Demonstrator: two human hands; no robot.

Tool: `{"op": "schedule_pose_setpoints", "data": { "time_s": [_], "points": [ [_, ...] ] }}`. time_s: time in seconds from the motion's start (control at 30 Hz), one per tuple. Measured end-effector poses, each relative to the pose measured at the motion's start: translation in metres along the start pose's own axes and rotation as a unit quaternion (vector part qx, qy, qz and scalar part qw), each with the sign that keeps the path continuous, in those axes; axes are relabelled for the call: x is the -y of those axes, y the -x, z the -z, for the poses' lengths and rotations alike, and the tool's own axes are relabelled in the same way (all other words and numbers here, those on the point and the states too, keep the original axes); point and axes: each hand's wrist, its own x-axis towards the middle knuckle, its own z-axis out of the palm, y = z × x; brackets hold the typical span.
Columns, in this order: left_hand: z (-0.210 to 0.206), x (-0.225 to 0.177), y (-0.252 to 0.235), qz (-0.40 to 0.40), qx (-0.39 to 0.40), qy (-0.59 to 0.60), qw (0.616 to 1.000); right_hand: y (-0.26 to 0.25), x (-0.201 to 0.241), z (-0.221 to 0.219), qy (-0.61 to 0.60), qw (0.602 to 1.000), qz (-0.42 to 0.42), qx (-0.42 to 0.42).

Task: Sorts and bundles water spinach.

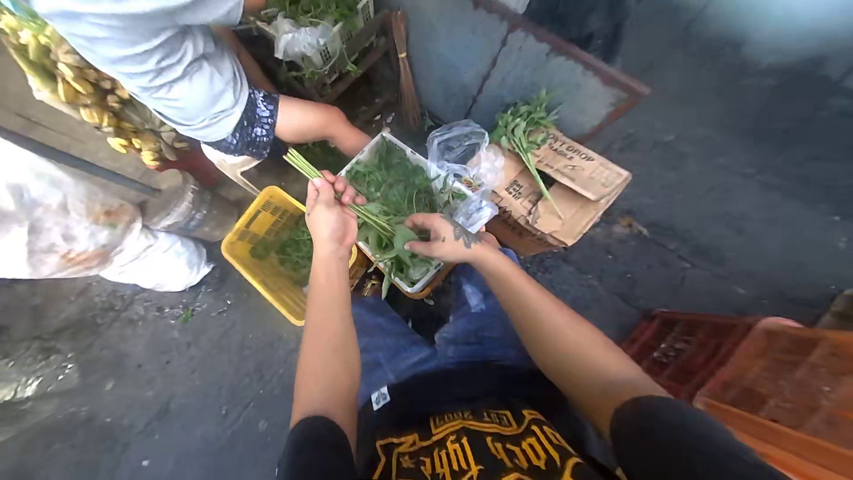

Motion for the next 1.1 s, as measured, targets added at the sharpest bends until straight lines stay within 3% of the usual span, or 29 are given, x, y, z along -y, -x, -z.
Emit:
{"op": "schedule_pose_setpoints", "data": {
  "time_s": [0.1,0.27,0.4,0.57,0.8,0.93,1.03,1.1],
  "points": [
    [0.001,-0.005,-0.006,-0.011,0.003,-0.007,1.000,0.001,-0.011,0.005,0.065,0.998,0.007,-0.004],
    [0.008,-0.017,-0.022,-0.064,-0.016,-0.071,0.995,0.006,-0.018,0.039,0.188,0.979,-0.076,0.008],
    [0.009,-0.030,-0.037,-0.086,-0.068,-0.081,0.991,0.002,0.004,0.076,0.155,0.984,-0.048,-0.079],
    [0.016,-0.038,-0.052,-0.049,-0.120,-0.047,0.990,-0.010,0.043,0.097,0.105,0.985,-0.002,-0.140],
    [0.024,-0.038,-0.040,0.019,0.031,-0.090,0.995,-0.048,0.098,0.097,0.103,0.971,0.159,-0.148],
    [0.016,-0.034,-0.038,0.041,0.138,-0.142,0.979,-0.079,0.150,0.095,0.114,0.932,0.268,-0.215],
    [0.001,-0.039,-0.037,0.057,0.235,-0.209,0.948,-0.104,0.183,0.087,0.165,0.891,0.293,-0.305],
    [-0.012,-0.046,-0.038,0.075,0.283,-0.259,0.920,-0.114,0.189,0.077,0.252,0.895,0.249,-0.270]
  ]
}}
